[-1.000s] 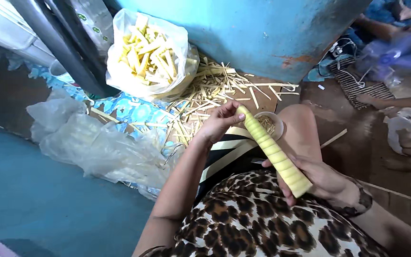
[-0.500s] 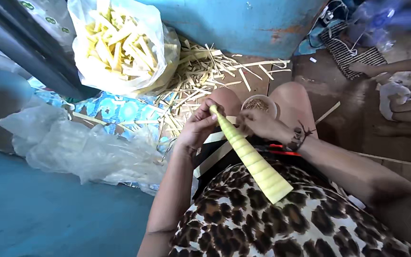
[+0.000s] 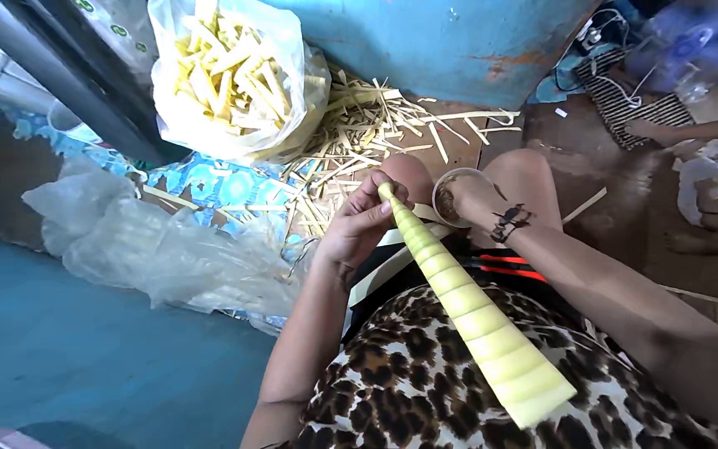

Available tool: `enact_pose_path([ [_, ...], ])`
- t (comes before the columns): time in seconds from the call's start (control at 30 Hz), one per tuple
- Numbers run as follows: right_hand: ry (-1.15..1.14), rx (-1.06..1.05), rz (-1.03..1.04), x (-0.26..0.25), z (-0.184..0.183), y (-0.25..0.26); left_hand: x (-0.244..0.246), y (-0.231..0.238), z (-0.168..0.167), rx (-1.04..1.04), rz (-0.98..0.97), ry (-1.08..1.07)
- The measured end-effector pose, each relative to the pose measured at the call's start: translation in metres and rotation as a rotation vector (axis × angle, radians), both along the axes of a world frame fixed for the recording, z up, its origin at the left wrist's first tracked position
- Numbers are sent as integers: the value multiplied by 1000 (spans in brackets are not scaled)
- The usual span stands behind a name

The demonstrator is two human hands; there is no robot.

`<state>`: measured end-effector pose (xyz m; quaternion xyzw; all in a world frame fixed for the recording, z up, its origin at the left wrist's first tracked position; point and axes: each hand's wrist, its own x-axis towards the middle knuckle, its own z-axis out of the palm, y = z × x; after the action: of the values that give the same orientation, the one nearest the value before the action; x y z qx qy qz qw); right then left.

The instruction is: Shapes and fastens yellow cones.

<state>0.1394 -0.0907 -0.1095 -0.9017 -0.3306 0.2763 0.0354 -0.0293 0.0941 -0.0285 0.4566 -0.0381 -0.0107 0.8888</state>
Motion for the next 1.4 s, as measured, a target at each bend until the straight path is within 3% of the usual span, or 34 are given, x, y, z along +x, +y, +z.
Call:
enact_pose_path([
  [0.2,205,454,-136,2,40,-38,3,-26,4,-7,-132,-46],
  [0.47,-29,857,-81,-21,73,-69,8,-47,1,53,-210,-24],
  [0.53,-105,899,-101,-18,80,-69,9,-46,4,83,-195,-31],
  [0.7,-235,770,-187,-4,68,-75,7,-47,13,84,-184,-27],
  [0.77,-258,843,-178,-5,69,-78,8,-46,15,75,-194,-50],
  [0.83,-168,1019,-179,-20,89,-79,8,-47,13,72,-194,-51],
  [0.97,277,1409,-166,-67,130,-71,9,-50,12,71,-205,-49],
  [1.23,289,1425,-58,-79,123,-71,6,-51,20,107,-285,-79],
  [1.4,131,1352,0,-81,131,-68,8,-50,24,197,-316,-81],
])
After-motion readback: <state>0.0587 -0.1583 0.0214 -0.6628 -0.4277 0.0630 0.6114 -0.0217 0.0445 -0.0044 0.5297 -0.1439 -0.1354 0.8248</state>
